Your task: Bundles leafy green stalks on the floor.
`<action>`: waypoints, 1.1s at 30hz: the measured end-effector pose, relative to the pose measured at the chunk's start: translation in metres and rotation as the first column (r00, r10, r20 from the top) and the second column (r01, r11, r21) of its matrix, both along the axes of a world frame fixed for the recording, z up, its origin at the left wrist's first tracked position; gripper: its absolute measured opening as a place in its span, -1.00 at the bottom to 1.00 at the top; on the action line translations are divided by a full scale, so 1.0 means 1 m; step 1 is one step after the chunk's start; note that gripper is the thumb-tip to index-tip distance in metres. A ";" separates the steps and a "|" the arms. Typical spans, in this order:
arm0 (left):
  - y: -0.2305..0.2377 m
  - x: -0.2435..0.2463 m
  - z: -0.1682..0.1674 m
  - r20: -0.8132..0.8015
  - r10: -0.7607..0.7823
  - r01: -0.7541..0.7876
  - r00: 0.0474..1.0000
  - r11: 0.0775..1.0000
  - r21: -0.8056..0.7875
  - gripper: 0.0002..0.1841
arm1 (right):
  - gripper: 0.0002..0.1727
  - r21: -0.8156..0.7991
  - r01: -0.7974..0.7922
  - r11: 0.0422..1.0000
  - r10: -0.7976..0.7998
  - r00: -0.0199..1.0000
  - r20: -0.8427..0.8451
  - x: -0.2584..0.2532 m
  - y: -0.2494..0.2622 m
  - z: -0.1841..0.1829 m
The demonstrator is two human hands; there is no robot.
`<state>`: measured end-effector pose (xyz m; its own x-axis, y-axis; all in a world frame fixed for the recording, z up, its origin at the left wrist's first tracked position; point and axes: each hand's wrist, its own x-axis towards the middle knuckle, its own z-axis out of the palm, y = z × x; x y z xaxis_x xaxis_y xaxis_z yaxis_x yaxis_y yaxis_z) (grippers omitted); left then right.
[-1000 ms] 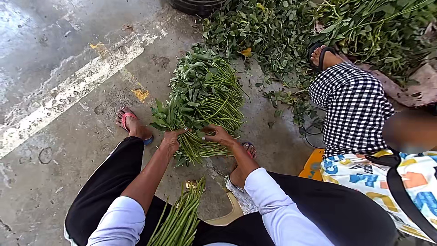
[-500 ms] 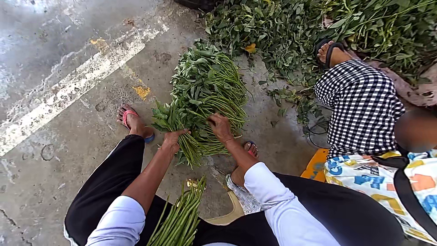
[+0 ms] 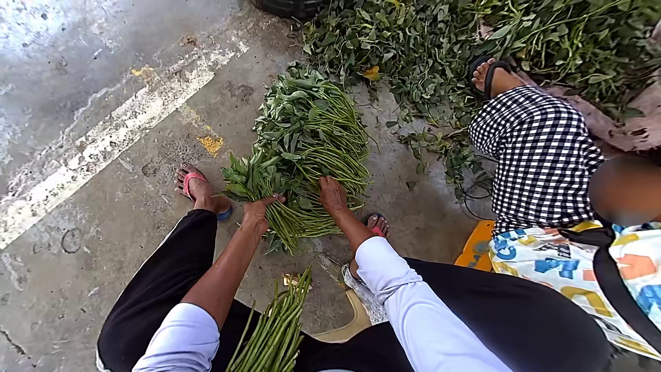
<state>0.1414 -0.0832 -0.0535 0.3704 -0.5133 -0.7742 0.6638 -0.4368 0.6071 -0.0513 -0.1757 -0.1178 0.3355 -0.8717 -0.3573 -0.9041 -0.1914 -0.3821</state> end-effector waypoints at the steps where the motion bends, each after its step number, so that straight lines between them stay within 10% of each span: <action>1: -0.001 0.000 -0.001 0.006 0.007 -0.007 1.000 1.000 0.019 -0.63 | -0.64 -0.008 -0.015 1.000 0.015 1.000 0.009 0.000 0.002 -0.001; 13: 0.000 -0.004 -0.002 0.038 -0.118 0.119 0.992 0.993 0.000 -0.46 | -0.71 0.173 -0.584 0.793 0.419 0.729 0.541 -0.006 0.013 0.035; 21: -0.001 -0.006 0.001 -0.048 -0.106 0.103 0.993 0.993 -0.050 -0.55 | -0.29 -0.012 -0.021 1.000 0.022 0.999 0.033 -0.031 -0.088 0.011; 24: -0.003 -0.005 0.004 -0.053 -0.100 0.098 0.994 0.994 -0.039 -0.63 | -0.54 -0.171 -0.020 0.985 0.020 1.000 -0.004 -0.031 -0.082 0.002; 33: -0.001 -0.006 0.003 -0.050 -0.068 0.069 0.996 0.998 0.012 -0.66 | -0.81 -0.240 -0.129 0.962 0.229 0.861 0.454 -0.013 0.004 0.019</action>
<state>0.1353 -0.0846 -0.0509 0.2953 -0.5252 -0.7981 0.6613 -0.4906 0.5675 -0.0643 -0.1719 -0.0987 0.5768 -0.8150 0.0550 -0.5664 -0.4476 -0.6920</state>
